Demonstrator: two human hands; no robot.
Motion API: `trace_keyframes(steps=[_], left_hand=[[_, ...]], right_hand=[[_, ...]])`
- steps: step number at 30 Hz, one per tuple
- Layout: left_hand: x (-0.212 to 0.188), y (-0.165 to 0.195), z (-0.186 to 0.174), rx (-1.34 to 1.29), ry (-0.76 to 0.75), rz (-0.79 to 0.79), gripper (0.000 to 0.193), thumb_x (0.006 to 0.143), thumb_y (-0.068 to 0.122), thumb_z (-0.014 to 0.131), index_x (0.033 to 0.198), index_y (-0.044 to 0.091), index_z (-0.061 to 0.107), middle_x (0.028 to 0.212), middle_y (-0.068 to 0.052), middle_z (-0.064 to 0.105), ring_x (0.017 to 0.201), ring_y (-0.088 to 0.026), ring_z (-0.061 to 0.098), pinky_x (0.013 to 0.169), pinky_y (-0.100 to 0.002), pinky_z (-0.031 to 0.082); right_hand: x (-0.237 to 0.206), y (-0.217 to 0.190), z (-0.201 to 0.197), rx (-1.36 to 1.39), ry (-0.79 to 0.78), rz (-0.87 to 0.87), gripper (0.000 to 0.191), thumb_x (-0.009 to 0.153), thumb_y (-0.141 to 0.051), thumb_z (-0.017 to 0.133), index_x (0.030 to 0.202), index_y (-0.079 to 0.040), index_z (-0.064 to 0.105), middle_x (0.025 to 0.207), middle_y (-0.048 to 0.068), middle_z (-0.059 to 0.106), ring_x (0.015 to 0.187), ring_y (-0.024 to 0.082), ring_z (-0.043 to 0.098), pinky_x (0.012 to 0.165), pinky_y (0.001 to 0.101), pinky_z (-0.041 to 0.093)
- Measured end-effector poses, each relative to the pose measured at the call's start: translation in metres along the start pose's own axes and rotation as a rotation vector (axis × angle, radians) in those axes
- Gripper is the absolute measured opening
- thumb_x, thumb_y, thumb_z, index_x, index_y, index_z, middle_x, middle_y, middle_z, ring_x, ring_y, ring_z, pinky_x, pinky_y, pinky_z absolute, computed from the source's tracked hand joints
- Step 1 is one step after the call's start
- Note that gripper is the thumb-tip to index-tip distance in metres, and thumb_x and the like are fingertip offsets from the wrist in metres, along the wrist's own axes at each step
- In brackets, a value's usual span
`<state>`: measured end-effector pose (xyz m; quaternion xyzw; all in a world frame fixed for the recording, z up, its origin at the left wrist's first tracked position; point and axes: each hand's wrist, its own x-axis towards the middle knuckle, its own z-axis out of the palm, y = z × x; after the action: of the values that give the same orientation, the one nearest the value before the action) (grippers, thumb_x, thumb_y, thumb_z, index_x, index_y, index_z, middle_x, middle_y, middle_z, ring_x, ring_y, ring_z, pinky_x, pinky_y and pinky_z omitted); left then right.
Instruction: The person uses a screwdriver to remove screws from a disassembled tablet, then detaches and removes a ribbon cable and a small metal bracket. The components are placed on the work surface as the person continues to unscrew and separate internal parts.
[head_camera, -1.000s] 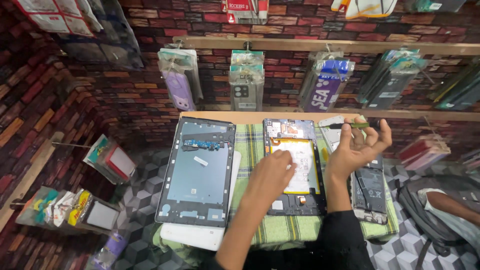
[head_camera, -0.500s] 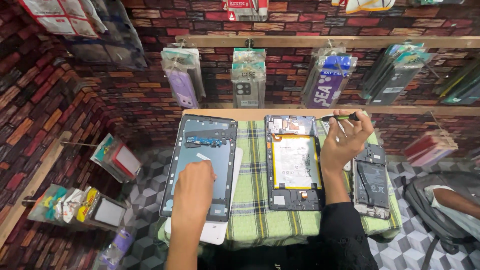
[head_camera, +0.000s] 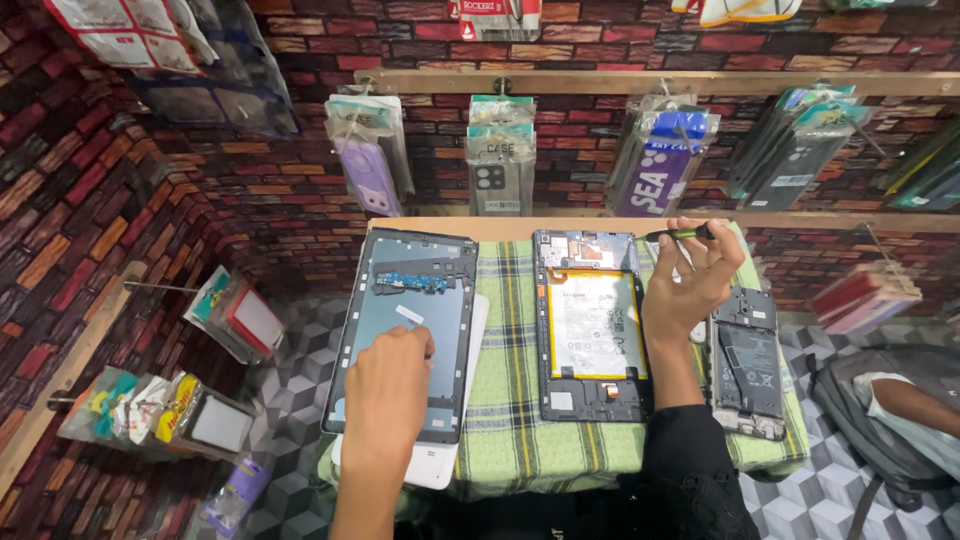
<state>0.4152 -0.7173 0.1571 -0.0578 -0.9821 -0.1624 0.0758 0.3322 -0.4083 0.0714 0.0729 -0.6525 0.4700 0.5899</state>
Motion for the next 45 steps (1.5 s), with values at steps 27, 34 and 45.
trace_keyframes(steps=[27, 34, 45], left_hand=[[0.106, 0.127, 0.143, -0.357, 0.540, 0.394, 0.017, 0.091, 0.007, 0.064, 0.106, 0.001, 0.069, 0.105, -0.011, 0.069, 0.101, -0.030, 0.065, 0.076, -0.037, 0.060], [0.105, 0.127, 0.144, -0.329, 0.536, 0.398, 0.014, 0.093, 0.008, 0.064, 0.104, 0.001, 0.070, 0.104, -0.008, 0.070, 0.098, -0.027, 0.066, 0.074, -0.035, 0.060], [0.107, 0.129, 0.147, -0.315, 0.530, 0.397, 0.014, 0.093, 0.009, 0.064, 0.103, 0.002, 0.070, 0.104, -0.009, 0.070, 0.097, -0.028, 0.066, 0.074, -0.036, 0.060]], right_hand=[[0.006, -0.015, 0.005, -0.292, -0.064, -0.149, 0.060, 0.098, 0.013, 0.069, 0.147, -0.005, 0.040, 0.123, 0.018, 0.067, 0.112, 0.028, 0.069, 0.097, 0.0388, 0.056], [0.004, -0.008, 0.004, -0.183, -0.012, -0.050, 0.056, 0.102, 0.013, 0.063, 0.150, -0.005, 0.041, 0.133, 0.014, 0.065, 0.117, 0.027, 0.073, 0.099, 0.0321, 0.059], [0.004, -0.004, 0.002, -0.221, 0.004, -0.062, 0.056, 0.099, 0.012, 0.066, 0.145, -0.007, 0.040, 0.131, 0.015, 0.061, 0.116, 0.025, 0.070, 0.098, 0.0370, 0.055]])
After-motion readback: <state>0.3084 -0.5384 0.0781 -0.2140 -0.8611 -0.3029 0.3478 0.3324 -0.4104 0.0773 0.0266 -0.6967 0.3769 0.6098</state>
